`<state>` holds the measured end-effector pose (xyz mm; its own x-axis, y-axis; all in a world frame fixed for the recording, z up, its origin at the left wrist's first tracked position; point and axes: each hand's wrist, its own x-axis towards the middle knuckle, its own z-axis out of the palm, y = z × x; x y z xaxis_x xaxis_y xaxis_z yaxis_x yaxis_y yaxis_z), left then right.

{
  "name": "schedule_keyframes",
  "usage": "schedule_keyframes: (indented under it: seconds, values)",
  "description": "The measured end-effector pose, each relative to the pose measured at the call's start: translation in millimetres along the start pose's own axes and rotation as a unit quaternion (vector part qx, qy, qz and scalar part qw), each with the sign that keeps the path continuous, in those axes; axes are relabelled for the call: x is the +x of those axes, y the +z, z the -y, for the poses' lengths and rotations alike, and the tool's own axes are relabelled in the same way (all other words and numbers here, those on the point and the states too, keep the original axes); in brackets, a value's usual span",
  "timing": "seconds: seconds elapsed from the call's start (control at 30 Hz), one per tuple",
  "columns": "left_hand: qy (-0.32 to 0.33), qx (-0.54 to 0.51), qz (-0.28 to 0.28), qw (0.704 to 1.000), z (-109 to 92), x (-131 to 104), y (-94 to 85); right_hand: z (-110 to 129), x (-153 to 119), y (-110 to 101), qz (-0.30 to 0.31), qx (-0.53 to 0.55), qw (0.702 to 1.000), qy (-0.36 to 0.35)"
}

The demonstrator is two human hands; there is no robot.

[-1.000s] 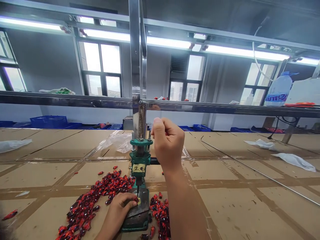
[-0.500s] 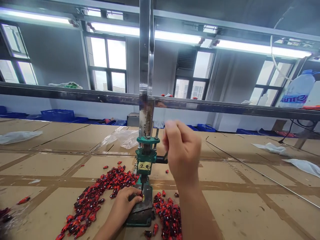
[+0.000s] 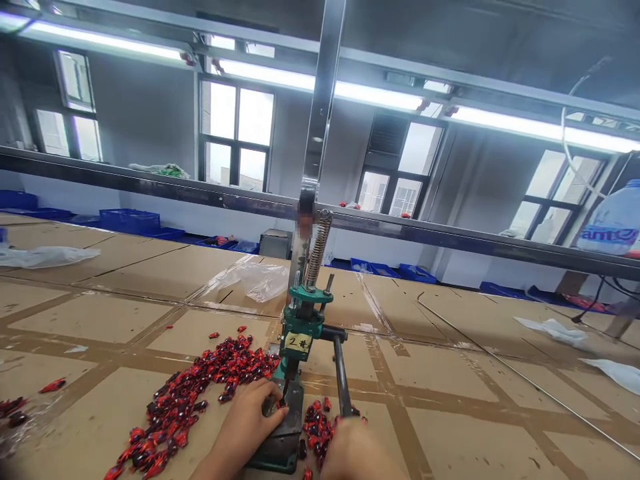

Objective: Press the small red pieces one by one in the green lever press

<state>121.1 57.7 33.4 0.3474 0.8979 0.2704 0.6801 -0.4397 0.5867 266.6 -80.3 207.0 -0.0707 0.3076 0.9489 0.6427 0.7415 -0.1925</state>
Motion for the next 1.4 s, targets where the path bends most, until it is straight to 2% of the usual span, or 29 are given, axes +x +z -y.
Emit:
schedule_keyframes:
  seconds: [0.07,0.17,0.23,0.3,0.37,0.47,0.57,0.63,0.73,0.8,0.87,0.97,1.1,1.17,1.23,1.4]
  values:
    - [-0.024,0.032,0.005,0.999,-10.4,-1.0,1.5,-7.4,42.1,-13.0,-0.034,0.063,0.996,0.057]
    - [-0.079,0.050,0.032,0.995,-26.7,-6.5,2.6,-38.5,105.5,-11.8,-0.153,0.168,0.957,0.179]
    - [-0.102,0.034,0.053,0.993,-32.5,-10.2,-1.9,-62.1,132.8,-4.6,-0.171,0.217,0.934,0.227]
    - [-0.104,0.024,0.050,0.993,-28.6,-11.7,-12.8,-77.8,144.1,0.9,-0.161,0.254,0.924,0.235]
    - [-0.111,0.050,0.021,0.992,-12.5,-10.4,-29.1,-83.5,144.0,2.7,-0.155,0.268,0.924,0.223]
    - [-0.124,0.158,-0.016,0.979,28.0,-5.5,-53.4,-81.3,138.0,1.2,-0.155,0.275,0.925,0.211]
    - [-0.118,0.191,0.011,0.974,66.1,-1.9,-65.3,-79.0,136.3,0.3,-0.163,0.284,0.921,0.212]
    - [-0.107,0.172,0.033,0.979,81.5,-2.0,-66.2,-79.4,136.7,0.7,-0.164,0.290,0.919,0.211]
    - [-0.077,0.124,0.025,0.989,92.3,-4.5,-63.4,-80.9,136.6,1.7,-0.166,0.295,0.918,0.206]
    - [-0.060,0.032,-0.018,0.998,94.7,-6.1,-61.7,-81.6,135.9,2.2,-0.167,0.298,0.918,0.204]
    - [-0.048,-0.086,-0.075,0.992,93.0,-6.9,-60.2,-81.9,135.3,2.6,-0.168,0.301,0.917,0.203]
    - [-0.029,-0.211,-0.112,0.971,79.7,-6.4,-54.4,-81.6,135.4,3.0,-0.171,0.307,0.915,0.200]
    - [-0.020,-0.325,-0.077,0.942,50.1,-5.5,-30.0,-80.6,136.3,2.8,-0.175,0.317,0.910,0.202]
    - [-0.009,-0.330,-0.058,0.942,38.5,-5.3,-12.9,-80.3,136.8,2.3,-0.170,0.321,0.908,0.208]
    - [0.022,-0.288,-0.053,0.956,32.1,-4.8,3.0,-80.5,137.2,1.6,-0.163,0.323,0.908,0.211]
    - [0.062,-0.188,-0.096,0.976,34.2,-1.8,23.7,-80.0,136.8,0.5,-0.160,0.327,0.907,0.210]
